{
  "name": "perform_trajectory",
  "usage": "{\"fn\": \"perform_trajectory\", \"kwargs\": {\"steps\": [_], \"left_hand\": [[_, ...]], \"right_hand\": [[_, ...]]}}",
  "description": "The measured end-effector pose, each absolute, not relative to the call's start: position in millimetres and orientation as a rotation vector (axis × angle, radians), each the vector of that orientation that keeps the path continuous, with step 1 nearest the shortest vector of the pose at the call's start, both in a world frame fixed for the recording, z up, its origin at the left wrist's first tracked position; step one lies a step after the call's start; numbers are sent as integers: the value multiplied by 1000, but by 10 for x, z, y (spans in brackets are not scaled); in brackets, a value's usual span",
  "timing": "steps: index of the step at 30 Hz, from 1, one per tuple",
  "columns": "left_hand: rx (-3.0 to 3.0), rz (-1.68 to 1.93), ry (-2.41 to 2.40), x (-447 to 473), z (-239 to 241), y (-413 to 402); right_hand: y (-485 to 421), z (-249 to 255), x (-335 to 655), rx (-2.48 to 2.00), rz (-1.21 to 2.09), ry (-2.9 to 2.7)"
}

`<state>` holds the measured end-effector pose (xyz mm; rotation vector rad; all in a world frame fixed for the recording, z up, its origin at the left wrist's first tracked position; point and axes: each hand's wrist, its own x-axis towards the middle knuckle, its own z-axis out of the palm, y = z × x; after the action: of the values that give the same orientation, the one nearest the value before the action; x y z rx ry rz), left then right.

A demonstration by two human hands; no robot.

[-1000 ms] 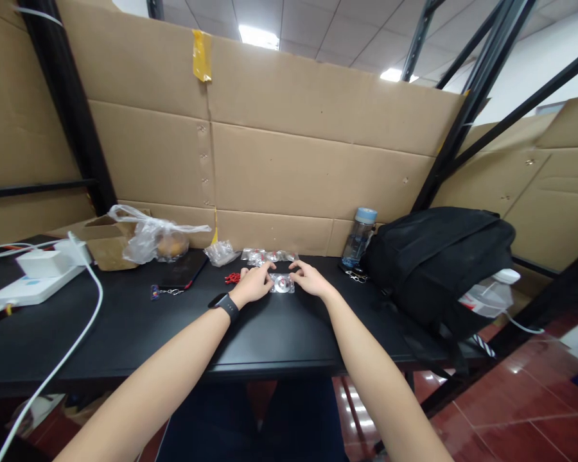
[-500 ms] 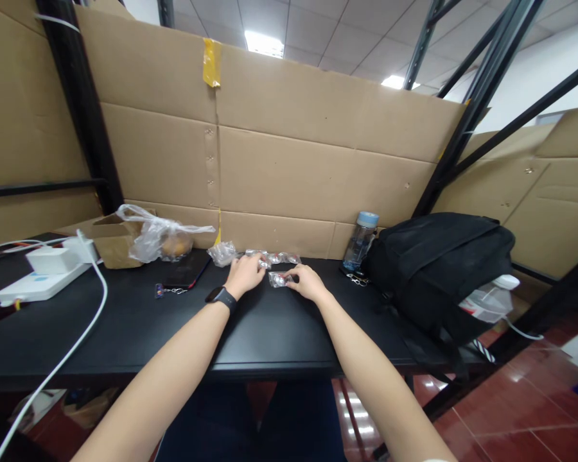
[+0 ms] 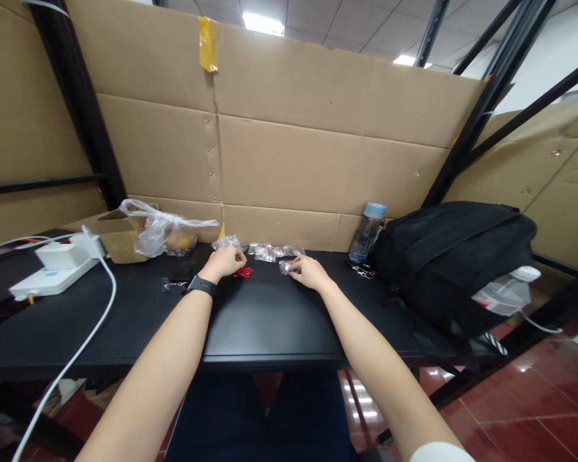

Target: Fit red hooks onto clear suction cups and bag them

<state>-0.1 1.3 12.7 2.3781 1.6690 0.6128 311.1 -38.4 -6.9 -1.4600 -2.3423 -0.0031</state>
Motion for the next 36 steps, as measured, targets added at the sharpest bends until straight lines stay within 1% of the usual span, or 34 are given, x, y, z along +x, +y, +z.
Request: {"fn": "perform_trajectory", "kwargs": {"steps": [4, 10, 14, 17, 21, 26, 30, 36], "left_hand": [[2431, 530, 1563, 78, 137, -32], [2517, 490, 1619, 212, 100, -100], [2608, 509, 1674, 324, 81, -177], [2652, 520, 1658, 402, 65, -217], [2604, 662, 1521, 495, 42, -239], [2450, 926, 1072, 627, 55, -302], [2432, 1051, 1075, 733, 42, -342], [2517, 1057, 1115, 802, 31, -372]], "right_hand": [[-390, -106, 3116, -1592, -17, -2317], [-378, -68, 3097, -1642, 72, -2298], [-455, 45, 3422, -1748, 44, -2111], [-524, 66, 3744, -1777, 174, -2095], [-542, 37, 3946, -1790, 353, -2036], [-559, 72, 3856, -1778, 287, -2042], [-582, 100, 3837, -1776, 288, -2022], [-558, 73, 3888, -1763, 281, -1964]]}}
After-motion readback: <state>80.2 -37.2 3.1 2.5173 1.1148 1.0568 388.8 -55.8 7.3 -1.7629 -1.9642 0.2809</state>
